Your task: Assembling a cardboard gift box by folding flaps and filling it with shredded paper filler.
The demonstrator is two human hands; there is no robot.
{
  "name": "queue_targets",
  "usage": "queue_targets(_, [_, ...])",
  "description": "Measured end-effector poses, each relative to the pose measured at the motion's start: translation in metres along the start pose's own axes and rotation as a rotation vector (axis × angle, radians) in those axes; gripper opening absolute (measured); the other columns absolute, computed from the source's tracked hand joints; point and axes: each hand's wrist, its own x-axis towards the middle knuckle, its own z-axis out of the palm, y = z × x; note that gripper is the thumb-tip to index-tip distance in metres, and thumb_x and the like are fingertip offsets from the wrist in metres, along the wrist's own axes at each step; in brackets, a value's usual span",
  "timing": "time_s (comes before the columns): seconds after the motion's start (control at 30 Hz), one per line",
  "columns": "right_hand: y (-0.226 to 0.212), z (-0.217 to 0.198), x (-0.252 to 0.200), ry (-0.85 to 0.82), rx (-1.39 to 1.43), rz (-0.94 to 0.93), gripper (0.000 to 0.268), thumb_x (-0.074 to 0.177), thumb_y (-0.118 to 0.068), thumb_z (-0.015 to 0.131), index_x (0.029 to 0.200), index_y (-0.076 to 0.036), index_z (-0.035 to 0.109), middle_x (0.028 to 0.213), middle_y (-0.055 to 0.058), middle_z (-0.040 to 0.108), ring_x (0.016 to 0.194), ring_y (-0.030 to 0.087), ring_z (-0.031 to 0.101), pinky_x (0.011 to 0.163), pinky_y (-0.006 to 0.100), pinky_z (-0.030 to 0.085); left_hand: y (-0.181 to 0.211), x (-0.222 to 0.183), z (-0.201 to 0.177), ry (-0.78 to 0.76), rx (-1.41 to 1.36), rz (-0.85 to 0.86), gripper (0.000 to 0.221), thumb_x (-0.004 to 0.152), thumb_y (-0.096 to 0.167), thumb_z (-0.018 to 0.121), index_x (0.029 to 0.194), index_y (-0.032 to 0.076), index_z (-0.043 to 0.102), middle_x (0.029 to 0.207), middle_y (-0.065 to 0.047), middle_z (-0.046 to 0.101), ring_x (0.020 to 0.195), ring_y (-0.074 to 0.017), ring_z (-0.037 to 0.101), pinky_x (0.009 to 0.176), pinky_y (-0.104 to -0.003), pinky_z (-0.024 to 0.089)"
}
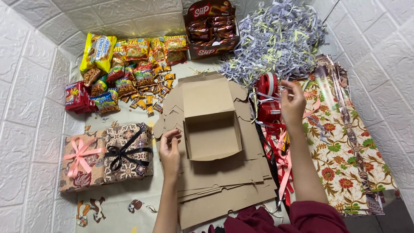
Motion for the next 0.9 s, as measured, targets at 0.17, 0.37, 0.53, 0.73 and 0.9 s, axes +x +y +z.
queue_targets(0.17, [0.092, -0.016, 0.102, 0.136, -0.320, -0.218, 0.028, 0.083, -0.001, 0.061, 0.111, -0.004, 0.065, 0.095, 0.016, 0.059, 0.091, 0.034, 0.059, 0.078, 0.037, 0.051, 0.006, -0.004, -0.008, -0.109, -0.006, -0.047, 0.023, 0.093, 0.000, 0.045, 0.109, 0.004, 0.061, 0.096, -0.013, 0.067, 0.089, -0.0192, 0.063, 0.082, -0.030, 0.051])
queue_targets(0.37, [0.090, -0.019, 0.173, 0.038, -0.290, 0.660, 0.048, 0.099, -0.027, 0.048, 0.142, -0.015, 0.030, 0.145, 0.019, 0.021, 0.127, 0.041, 0.036, 0.103, 0.054, 0.039, -0.001, -0.001, -0.018, -0.136, 0.028, -0.085, 0.022, 0.093, 0.006, 0.047, 0.107, -0.001, 0.062, 0.096, -0.013, 0.068, 0.090, -0.0201, 0.066, 0.082, -0.028, 0.055])
queue_targets(0.53, [0.109, 0.000, 0.196, -0.039, -0.245, 0.688, 0.087, 0.085, -0.042, 0.066, 0.149, -0.017, 0.013, 0.151, 0.020, 0.011, 0.135, 0.040, 0.026, 0.108, 0.054, 0.032, -0.020, 0.005, -0.018, -0.125, 0.042, -0.080, 0.023, 0.093, 0.003, 0.046, 0.108, -0.002, 0.062, 0.096, -0.015, 0.069, 0.091, -0.0209, 0.067, 0.082, -0.029, 0.056])
queue_targets(0.73, [0.123, 0.022, 0.226, -0.168, -0.295, 0.512, 0.060, 0.080, -0.020, 0.076, 0.125, -0.002, 0.042, 0.121, 0.017, 0.050, 0.103, 0.031, 0.051, 0.081, 0.040, 0.044, -0.028, 0.011, -0.015, -0.132, 0.030, -0.067, 0.023, 0.092, 0.004, 0.047, 0.107, -0.002, 0.063, 0.096, -0.015, 0.069, 0.090, -0.0206, 0.068, 0.081, -0.029, 0.056])
queue_targets(0.9, [0.066, 0.011, 0.264, -0.186, -0.314, 0.348, 0.035, 0.078, -0.020, 0.079, 0.106, -0.007, 0.062, 0.105, 0.009, 0.067, 0.080, 0.016, 0.062, 0.063, 0.025, 0.056, -0.028, 0.014, -0.006, -0.133, 0.012, -0.067, 0.023, 0.092, 0.005, 0.048, 0.107, -0.002, 0.064, 0.095, -0.014, 0.069, 0.090, -0.0195, 0.067, 0.083, -0.029, 0.056])
